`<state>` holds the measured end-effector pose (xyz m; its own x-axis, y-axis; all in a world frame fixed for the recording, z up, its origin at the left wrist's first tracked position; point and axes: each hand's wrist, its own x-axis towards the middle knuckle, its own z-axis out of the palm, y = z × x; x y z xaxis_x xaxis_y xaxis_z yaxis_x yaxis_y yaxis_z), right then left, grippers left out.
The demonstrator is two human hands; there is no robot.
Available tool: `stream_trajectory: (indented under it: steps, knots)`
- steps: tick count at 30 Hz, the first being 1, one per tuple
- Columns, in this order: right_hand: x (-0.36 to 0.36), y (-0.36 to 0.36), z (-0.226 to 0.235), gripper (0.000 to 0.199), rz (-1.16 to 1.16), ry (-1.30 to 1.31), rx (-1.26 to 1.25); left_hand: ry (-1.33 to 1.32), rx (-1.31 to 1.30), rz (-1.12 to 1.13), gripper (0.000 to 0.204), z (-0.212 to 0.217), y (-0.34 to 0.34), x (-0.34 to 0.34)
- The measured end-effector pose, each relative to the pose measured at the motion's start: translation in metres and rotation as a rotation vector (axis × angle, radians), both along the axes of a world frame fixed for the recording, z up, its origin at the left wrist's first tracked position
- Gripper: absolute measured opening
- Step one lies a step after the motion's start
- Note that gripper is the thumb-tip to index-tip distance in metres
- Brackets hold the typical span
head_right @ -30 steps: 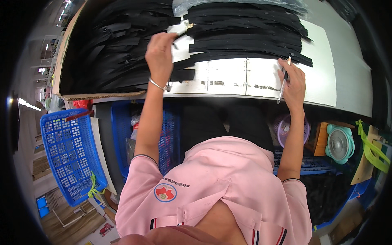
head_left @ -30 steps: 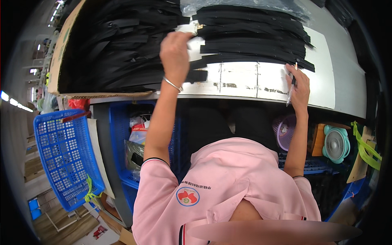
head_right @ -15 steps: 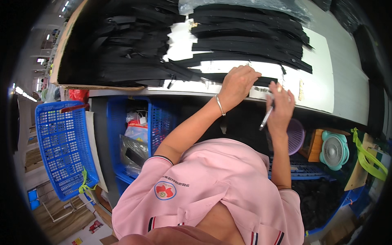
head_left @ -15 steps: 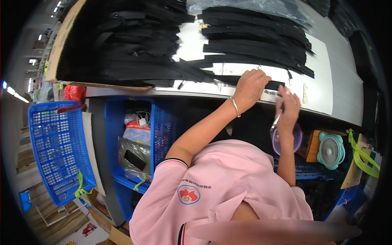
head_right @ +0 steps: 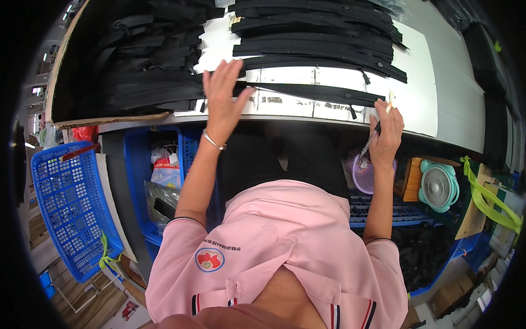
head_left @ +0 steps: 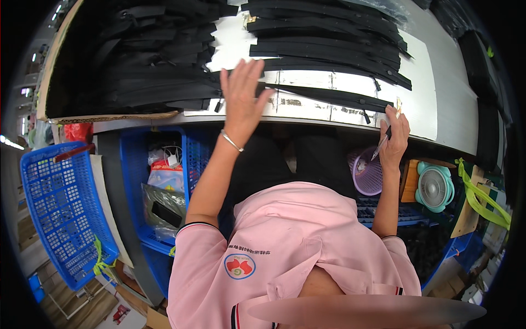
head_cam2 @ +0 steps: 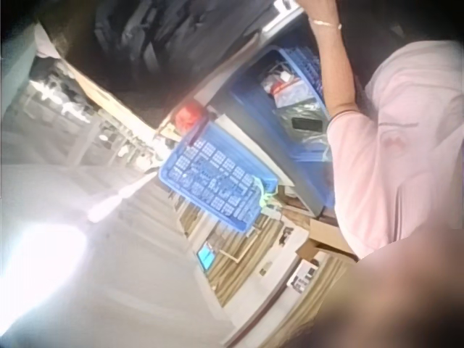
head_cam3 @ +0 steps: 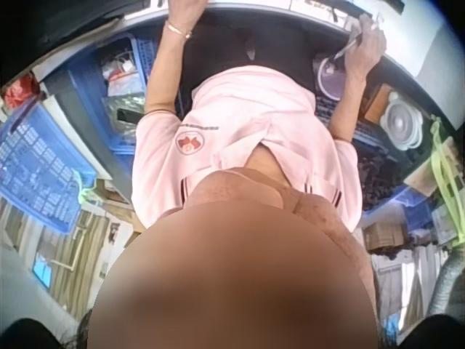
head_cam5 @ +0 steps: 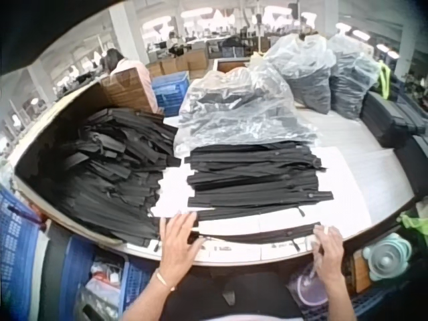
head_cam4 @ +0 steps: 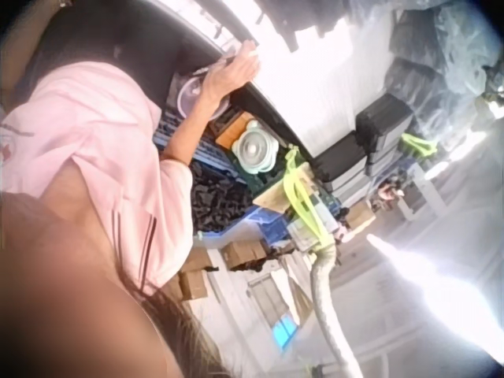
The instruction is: The recorder uses a pen to mark black fabric straps at specific intervals using a guide on the table.
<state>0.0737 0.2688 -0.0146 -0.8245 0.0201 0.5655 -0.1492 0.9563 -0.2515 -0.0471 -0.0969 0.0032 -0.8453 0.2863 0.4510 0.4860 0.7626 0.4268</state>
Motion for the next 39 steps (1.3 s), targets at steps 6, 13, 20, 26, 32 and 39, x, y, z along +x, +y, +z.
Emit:
stream_trajectory:
  steps: [6, 13, 20, 26, 32, 39]
  knots:
    - [-0.002, 0.000, -0.002, 0.037, -0.008, 0.002, 0.000, 0.035, -0.046, 0.123, 0.070, -0.002, -0.056, -0.025]
    - [-0.002, 0.004, -0.005, 0.048, -0.024, 0.017, -0.025, 0.128, 0.036, 0.056, 0.053, 0.004, -0.032, -0.001]
    - [-0.005, 0.003, 0.003, 0.049, -0.012, -0.003, 0.118, -0.088, -0.181, -0.149, 0.064, -0.005, 0.004, 0.036]
    - [-0.002, 0.008, -0.006, 0.044, -0.044, 0.034, 0.163, -0.083, -0.067, 0.004, 0.070, 0.011, 0.012, 0.052]
    - [-0.002, -0.001, -0.003, 0.040, -0.093, 0.038, 0.197, -0.210, -0.184, -0.051, 0.073, 0.003, 0.016, 0.070]
    - [0.003, -0.004, -0.005, 0.040, -0.111, 0.041, 0.231, -0.189, -0.137, -0.100, 0.070, 0.000, 0.012, 0.046]
